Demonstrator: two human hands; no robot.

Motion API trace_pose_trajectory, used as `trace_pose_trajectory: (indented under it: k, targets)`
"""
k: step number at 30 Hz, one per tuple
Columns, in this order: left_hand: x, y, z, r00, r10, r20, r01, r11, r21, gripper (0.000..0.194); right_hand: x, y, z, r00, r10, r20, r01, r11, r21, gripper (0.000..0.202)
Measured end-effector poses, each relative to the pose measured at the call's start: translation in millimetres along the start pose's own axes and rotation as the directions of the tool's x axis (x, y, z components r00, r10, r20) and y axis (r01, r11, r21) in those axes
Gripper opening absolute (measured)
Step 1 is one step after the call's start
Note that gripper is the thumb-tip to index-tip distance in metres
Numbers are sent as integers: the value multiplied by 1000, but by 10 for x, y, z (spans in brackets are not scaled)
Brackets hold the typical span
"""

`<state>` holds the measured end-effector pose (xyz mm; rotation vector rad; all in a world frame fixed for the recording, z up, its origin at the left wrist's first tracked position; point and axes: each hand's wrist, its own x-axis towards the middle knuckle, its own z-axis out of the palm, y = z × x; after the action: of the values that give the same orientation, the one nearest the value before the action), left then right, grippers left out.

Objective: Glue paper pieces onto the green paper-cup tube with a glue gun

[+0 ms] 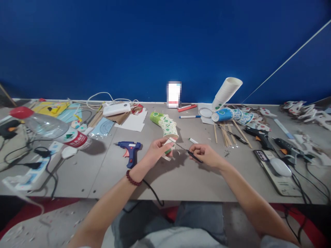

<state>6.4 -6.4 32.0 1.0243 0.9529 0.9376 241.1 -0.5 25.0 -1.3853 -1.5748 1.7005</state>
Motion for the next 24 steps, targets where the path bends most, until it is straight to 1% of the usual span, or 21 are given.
trace_pose_trajectory:
  k: [4, 10, 13, 15, 17, 18, 19, 20, 21, 22, 23, 24]
  targets:
    - [20, -16, 2, 999, -45, 5, 45, 998, -35, 51, 15, 24, 2, 1000, -1, -6, 1, 1000, -4, 35]
    - [38, -22, -2, 999, -53, 9, 54, 997, -47, 44, 17, 9, 13, 1000, 19, -10, -19, 1000, 18, 36]
    - [39, 3, -4, 999, -39, -34, 38, 998, -43, 39, 25, 5, 15, 1000, 9, -9, -8, 997, 80, 36]
    - [44, 17, -16, 995, -21, -94, 16, 998, -54, 33, 41, 12, -2, 999, -5, -53, 11, 993, 121, 38]
    - [51, 25, -35, 989, -12, -150, -5, 994, -110, 27, 62, 22, -52, 984, -15, -179, 36, 993, 112, 40]
    - [55, 27, -45, 986, -15, -166, -10, 989, -149, 26, 73, 28, -94, 962, -30, -271, 50, 997, 66, 41]
    - [59, 30, -55, 985, -22, -171, -11, 981, -192, 25, 83, 36, -148, 923, -69, -378, 68, 998, -16, 40]
    - [62, 34, -63, 985, -32, -169, -8, 973, -231, 24, 93, 47, -215, 869, -135, -476, 81, 988, -132, 38]
    - [64, 38, -68, 985, -43, -168, -4, 964, -265, 22, 103, 62, -293, 799, -230, -556, 82, 957, -278, 35]
    - [66, 43, -72, 983, -51, -175, -3, 955, -296, 21, 115, 82, -378, 727, -340, -596, 76, 903, -422, 32]
    - [68, 49, -74, 981, -58, -187, -6, 945, -326, 20, 128, 106, -466, 688, -418, -593, 56, 846, -531, 29]
    - [71, 52, -75, 977, -64, -203, -12, 935, -354, 18, 144, 135, -553, 678, -452, -580, 25, 802, -596, 28]
